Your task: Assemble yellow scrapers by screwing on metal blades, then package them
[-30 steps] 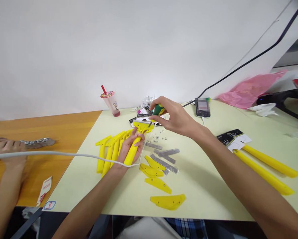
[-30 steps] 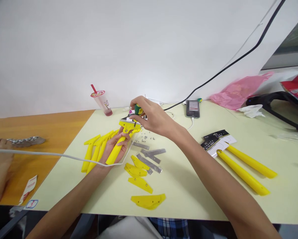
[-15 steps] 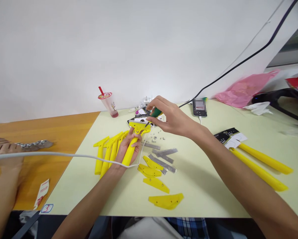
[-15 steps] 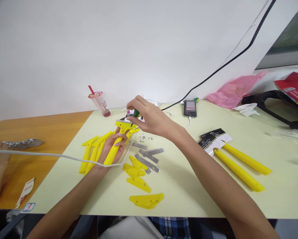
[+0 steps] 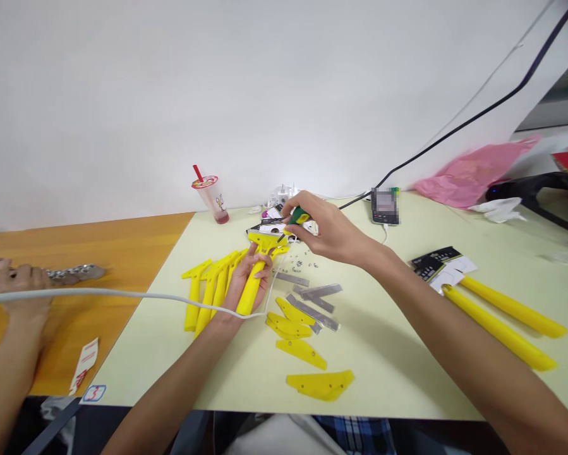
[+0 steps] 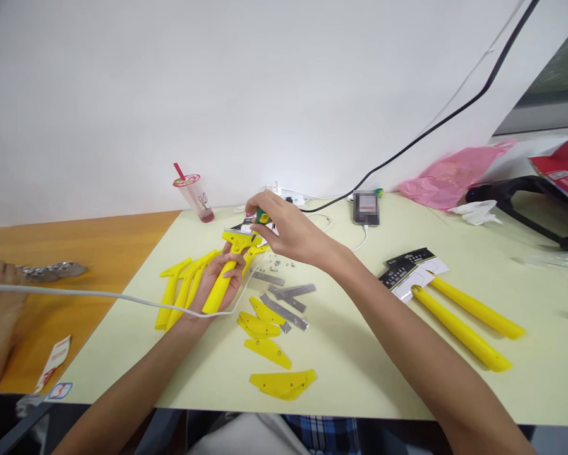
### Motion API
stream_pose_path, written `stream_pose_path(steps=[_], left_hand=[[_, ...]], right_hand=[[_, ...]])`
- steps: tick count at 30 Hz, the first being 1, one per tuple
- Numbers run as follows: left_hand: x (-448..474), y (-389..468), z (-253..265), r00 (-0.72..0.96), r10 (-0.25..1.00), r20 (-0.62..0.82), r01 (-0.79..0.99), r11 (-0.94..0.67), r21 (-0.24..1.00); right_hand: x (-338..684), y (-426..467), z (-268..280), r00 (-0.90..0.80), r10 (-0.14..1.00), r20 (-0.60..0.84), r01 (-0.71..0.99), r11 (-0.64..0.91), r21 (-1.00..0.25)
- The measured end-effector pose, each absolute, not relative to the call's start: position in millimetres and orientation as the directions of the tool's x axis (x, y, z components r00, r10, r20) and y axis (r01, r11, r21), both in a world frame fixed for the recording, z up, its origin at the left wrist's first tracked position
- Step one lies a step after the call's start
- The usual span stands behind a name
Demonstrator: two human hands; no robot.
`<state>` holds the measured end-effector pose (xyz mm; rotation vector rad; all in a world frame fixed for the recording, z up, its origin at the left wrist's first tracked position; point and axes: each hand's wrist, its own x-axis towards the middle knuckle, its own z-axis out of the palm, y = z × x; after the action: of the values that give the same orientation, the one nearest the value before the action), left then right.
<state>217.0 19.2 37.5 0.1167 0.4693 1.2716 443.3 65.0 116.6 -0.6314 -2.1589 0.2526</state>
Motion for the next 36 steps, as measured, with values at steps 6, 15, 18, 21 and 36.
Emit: stream_pose_path(steps=[6, 15, 18, 21, 36], left_hand=[[217.0, 18.7, 35.4, 0.232, 0.938, -0.257, -0.877, 0.316, 0.363], [219.1, 16.5, 37.4, 0.240, 0.933, -0.268, -0.871, 0.329, 0.364], [219.6, 16.2, 37.1, 0.230, 0.935, -0.269, -0.873, 0.321, 0.368], [219.3, 16.6, 35.9, 0.233, 0.937, -0.262, -0.868, 0.321, 0.379], [220.7, 15.6, 39.2, 0.229, 0.926, -0.300, -0.878, 0.330, 0.347]], right_hand=[[441.1, 62.8, 117.1, -0.515, 0.507, 0.691, 0.341, 0.861, -0.378], [441.5, 65.5, 115.5, -0.514, 0.472, 0.716, 0.315, 0.880, -0.354], [440.9, 67.3, 114.8, -0.501, 0.483, 0.718, 0.287, 0.875, -0.389], [439.9, 68.7, 114.1, -0.451, 0.504, 0.737, 0.326, 0.861, -0.390], [440.9, 65.8, 112.1, -0.503, 0.572, 0.648, 0.292, 0.818, -0.495]])
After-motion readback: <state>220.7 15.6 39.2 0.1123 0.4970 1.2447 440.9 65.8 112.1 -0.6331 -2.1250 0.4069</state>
